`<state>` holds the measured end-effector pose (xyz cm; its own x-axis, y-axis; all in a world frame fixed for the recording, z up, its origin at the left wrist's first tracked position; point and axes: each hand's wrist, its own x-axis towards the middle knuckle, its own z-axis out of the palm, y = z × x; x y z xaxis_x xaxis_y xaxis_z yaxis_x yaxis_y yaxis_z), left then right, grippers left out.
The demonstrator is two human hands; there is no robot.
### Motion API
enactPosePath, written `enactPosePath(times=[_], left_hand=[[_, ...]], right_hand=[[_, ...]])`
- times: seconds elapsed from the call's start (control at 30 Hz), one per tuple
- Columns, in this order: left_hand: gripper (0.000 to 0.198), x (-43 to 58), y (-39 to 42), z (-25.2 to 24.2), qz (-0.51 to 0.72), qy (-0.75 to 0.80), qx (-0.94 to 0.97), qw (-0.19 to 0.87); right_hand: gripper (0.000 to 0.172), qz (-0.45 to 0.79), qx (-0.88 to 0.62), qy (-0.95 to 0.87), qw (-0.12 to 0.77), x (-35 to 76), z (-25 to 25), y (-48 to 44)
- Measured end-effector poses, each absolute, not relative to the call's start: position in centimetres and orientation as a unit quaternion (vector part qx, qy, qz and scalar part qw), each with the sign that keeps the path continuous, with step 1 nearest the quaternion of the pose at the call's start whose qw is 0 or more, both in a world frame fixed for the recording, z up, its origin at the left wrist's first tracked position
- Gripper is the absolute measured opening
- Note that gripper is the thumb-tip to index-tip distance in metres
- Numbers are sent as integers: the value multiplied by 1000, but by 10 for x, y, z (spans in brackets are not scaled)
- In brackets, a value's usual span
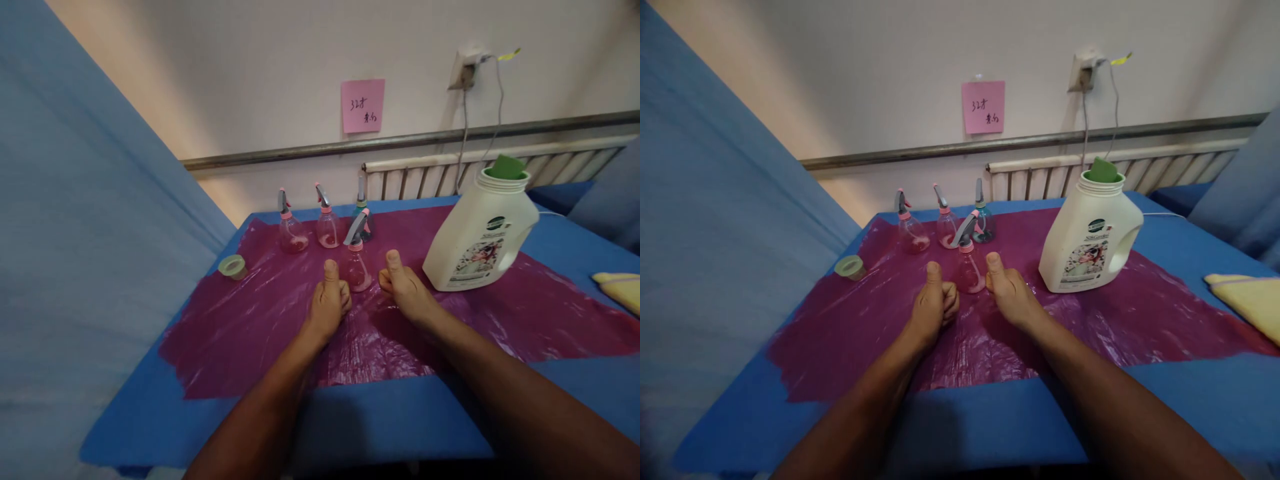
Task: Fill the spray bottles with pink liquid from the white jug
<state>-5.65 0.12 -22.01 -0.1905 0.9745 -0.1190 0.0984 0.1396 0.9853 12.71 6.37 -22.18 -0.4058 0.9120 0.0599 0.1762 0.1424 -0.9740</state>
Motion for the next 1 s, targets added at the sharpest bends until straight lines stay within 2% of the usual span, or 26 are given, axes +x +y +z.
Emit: enactPosePath(times=[0.67, 0.73, 0.8, 0.87, 0.93, 0.97, 1.0], left_hand=[[90, -50, 3, -220, 454, 605, 479, 445], [89, -53, 3, -222, 470, 609, 501, 396], [85, -57, 4, -225, 498, 621, 527, 299], [68, -60, 7, -229, 520, 634, 539, 193], [40, -61, 11, -235, 529, 639, 547, 115], [35, -61, 13, -239, 528, 638, 553, 90], [42, -61, 16, -243, 525, 634, 562, 74]], right_hand=[[87, 468, -416, -702, 340, 119, -235, 55], [85, 440, -425, -707, 355, 122, -235, 55], [81, 396, -435, -705, 396, 126, -234, 55], [74, 352, -441, -692, 450, 130, -231, 57], [63, 320, -448, -675, 492, 133, -225, 61], [58, 307, -452, -669, 504, 133, -222, 64], [53, 294, -455, -667, 512, 133, -217, 67]])
